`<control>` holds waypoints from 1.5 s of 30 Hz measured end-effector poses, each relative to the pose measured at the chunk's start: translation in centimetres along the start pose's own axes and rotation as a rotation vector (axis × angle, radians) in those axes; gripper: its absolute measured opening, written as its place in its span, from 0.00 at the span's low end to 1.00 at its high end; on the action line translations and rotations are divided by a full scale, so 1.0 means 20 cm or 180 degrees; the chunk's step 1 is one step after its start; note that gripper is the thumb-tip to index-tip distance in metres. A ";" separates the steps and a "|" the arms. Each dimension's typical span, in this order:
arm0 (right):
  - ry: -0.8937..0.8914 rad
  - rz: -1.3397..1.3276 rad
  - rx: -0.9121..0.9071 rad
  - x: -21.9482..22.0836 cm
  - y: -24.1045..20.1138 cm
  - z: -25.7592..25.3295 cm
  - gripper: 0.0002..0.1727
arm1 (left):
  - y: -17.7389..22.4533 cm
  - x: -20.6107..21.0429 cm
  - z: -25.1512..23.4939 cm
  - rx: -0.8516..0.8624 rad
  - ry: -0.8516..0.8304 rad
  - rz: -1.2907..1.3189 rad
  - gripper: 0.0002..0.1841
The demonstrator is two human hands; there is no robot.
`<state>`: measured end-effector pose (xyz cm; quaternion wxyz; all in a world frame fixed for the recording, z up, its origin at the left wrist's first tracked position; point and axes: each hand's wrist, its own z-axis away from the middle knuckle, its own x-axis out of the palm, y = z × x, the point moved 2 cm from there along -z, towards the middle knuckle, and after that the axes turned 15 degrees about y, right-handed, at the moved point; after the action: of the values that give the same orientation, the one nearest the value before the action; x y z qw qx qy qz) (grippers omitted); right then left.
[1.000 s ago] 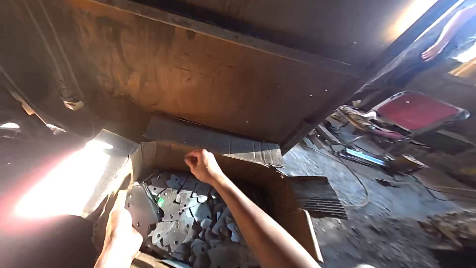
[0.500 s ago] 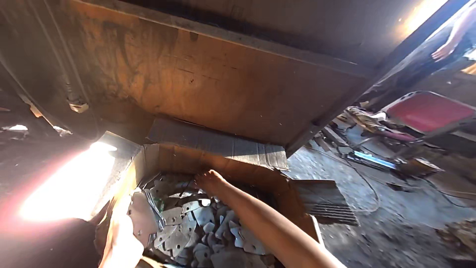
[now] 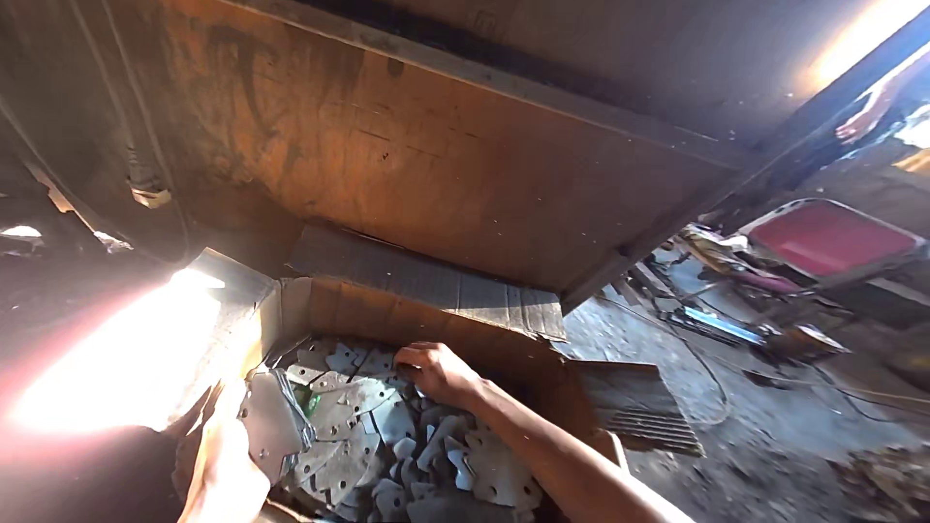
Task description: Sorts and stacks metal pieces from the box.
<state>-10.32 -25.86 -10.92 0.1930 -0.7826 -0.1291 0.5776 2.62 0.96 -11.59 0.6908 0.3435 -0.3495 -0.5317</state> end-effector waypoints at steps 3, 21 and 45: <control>-0.0701 -0.0225 0.0962 0.08 0.03 -0.07 0.16 | 0.01 0.01 0.03 -0.0099 -0.0003 0.0013 0.22; -0.1490 0.0524 0.1106 0.33 -0.15 -0.18 0.26 | 0.01 -0.01 0.06 -0.0119 -0.0007 -0.0025 0.23; 0.0126 -0.1494 0.1604 0.00 -0.64 -0.23 0.12 | 0.01 0.05 0.11 -0.0660 -0.0673 -0.0325 0.26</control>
<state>-5.74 -15.12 -4.03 0.5103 -0.6703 -0.1551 0.5159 1.10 -0.21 -10.19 0.6540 0.2297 -0.3456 -0.6325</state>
